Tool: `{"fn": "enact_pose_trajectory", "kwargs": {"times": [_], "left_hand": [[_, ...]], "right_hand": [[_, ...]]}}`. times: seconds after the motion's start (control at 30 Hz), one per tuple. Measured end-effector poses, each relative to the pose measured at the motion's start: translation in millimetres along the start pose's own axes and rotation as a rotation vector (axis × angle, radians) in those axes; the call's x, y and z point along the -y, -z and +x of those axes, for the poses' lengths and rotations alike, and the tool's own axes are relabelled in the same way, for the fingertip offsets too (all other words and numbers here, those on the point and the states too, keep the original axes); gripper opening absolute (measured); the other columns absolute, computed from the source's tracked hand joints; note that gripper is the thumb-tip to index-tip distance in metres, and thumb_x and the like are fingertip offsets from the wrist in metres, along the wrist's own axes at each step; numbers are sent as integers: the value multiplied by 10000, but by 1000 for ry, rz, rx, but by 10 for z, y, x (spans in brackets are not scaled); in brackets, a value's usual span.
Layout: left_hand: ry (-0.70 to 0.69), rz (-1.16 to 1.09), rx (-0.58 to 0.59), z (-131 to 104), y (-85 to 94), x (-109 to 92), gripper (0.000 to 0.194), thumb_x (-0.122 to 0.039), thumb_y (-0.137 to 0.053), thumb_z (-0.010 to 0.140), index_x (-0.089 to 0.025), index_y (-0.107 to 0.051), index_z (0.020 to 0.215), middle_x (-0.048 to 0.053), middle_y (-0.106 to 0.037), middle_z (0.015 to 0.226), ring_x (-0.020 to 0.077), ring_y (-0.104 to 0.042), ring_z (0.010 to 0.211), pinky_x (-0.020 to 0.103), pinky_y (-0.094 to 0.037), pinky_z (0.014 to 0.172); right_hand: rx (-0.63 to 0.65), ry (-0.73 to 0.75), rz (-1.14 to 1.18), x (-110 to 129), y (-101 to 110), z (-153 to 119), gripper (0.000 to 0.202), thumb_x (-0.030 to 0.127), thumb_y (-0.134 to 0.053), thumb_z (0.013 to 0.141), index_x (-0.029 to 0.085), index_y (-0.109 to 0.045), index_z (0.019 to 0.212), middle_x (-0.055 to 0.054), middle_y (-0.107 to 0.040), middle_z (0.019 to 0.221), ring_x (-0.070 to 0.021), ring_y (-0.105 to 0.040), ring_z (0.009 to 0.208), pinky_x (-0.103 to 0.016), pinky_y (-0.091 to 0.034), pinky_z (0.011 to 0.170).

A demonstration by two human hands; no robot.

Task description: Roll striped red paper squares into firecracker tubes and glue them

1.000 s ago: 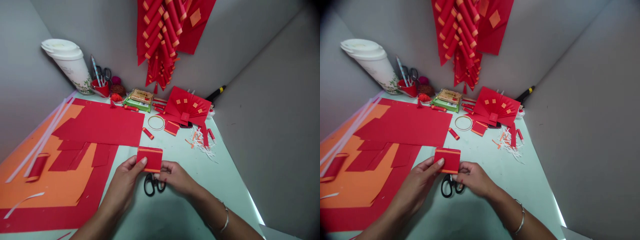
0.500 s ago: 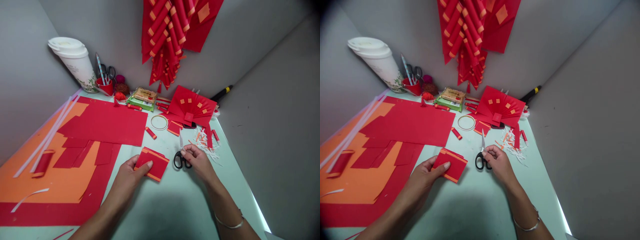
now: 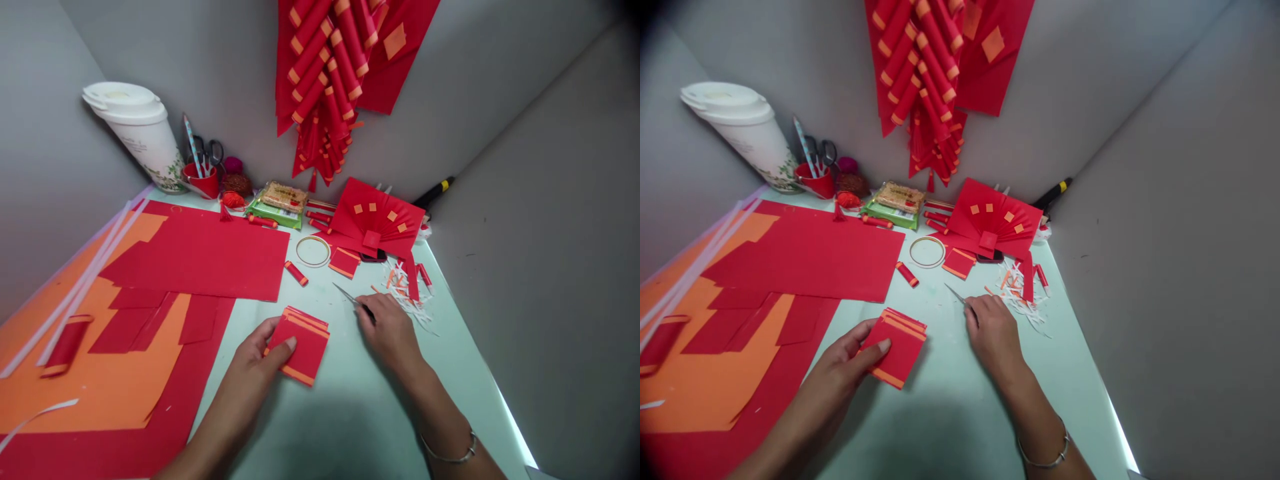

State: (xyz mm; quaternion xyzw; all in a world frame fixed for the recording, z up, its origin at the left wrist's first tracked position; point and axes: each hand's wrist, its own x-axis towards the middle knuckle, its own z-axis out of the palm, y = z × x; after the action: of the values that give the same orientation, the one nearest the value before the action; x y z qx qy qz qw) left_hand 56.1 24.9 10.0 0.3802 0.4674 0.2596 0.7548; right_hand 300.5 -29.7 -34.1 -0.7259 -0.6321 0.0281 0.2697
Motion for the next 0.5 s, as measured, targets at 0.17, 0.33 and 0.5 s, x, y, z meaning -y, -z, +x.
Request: {"fn": "enact_pose_trajectory", "kwargs": {"times": [0.17, 0.33, 0.5], "left_hand": [[12, -22, 2, -29, 8, -12, 524, -431, -703, 862, -233, -595, 1335, 42, -784, 1178, 261, -724, 1043, 305, -526, 882], [30, -48, 11, -42, -13, -18, 529, -457, -691, 863, -218, -589, 1324, 57, -781, 1175, 270, -721, 1039, 319, -531, 878], [-13, 37, 23, -49, -64, -9, 432, -396, -652, 876, -196, -615, 1258, 70, -772, 1175, 284, -714, 1030, 349, -518, 902]], "right_hand": [[48, 40, 28, 68, 14, 3, 192, 291, -644, 924, 166, -679, 1065, -112, -710, 1015, -291, -620, 968, -429, -508, 877], [103, -36, 339, 284, 162, -5, 266, 315, -615, 925, 204, -648, 1165, -114, -674, 1149, -269, -610, 1077, -436, -495, 953], [379, -308, 746, 672, 167, -100, 655, 297, -762, 734, 222, -559, 1351, -91, -689, 1161, -242, -650, 968, -425, -530, 917]]}}
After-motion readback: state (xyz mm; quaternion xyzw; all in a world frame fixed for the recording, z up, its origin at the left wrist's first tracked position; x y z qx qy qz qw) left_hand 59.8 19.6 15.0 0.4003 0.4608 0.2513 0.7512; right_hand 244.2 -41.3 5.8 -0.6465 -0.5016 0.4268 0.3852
